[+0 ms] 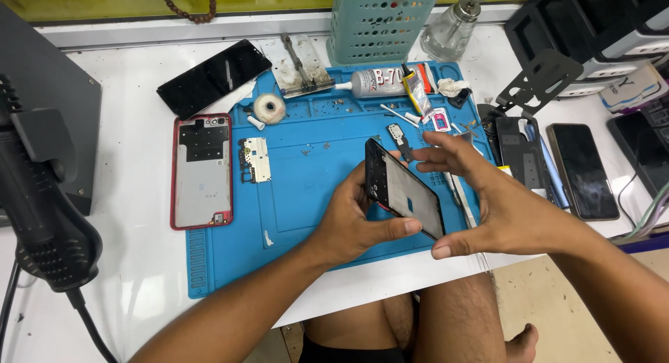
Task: Apply adhesive to the phone frame and attach a new screen
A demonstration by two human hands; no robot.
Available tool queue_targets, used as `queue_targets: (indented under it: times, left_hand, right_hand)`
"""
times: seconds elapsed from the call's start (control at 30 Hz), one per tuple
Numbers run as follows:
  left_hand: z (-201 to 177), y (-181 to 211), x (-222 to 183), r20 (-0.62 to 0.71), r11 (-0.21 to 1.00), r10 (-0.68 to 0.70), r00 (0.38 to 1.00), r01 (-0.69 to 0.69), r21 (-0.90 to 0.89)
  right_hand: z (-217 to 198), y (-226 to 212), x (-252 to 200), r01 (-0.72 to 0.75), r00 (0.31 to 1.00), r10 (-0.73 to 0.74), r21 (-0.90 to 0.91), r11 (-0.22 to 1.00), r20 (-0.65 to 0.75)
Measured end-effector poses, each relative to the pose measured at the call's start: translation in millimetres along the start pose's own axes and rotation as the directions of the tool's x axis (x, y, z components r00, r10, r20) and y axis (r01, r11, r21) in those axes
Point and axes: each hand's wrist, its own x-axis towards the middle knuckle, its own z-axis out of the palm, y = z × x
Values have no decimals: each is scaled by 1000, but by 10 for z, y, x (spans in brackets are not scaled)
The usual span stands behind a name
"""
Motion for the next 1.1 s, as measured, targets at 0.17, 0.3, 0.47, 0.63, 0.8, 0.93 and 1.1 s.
queue_targets:
  times: [0.17, 0.3, 0.47, 0.63, 0.8, 0.93, 1.1]
  left_hand:
    - [-2, 30, 0, -10, 999, -14, 1000, 14, 36]
    - [-7, -60, -13, -18, 998, -49, 999, 48, -31]
    - [5, 10, 11, -53, 991, -135, 989, 136, 13]
    - [-16, -34, 37, -58, 975, -183, 982, 173, -137]
    - [-83, -443, 123, -62, 941, -50, 997, 27, -336]
    - [-276, -247, 19, -37, 938, -139, 990, 119, -327]
    - [-791, -55, -272, -119, 927, -335, 935, 304, -218]
  right_hand:
    - [-84, 49, 14, 38, 999, -38, 162, 986, -4]
    - [-122, 90, 78, 81, 974, -52, 123, 989, -220]
    - [-149, -50, 440, 133, 898, -42, 178, 975, -438]
    - [46, -732, 1245, 186, 921, -179, -14, 982, -345]
    - [778, -1127, 2347, 209, 933, -314, -446, 871, -176]
    - [1341, -1087, 2980, -42, 965, -100, -517, 855, -243]
    - [1287, -1579, 2671, -313, 949, 291, -262, 913, -121]
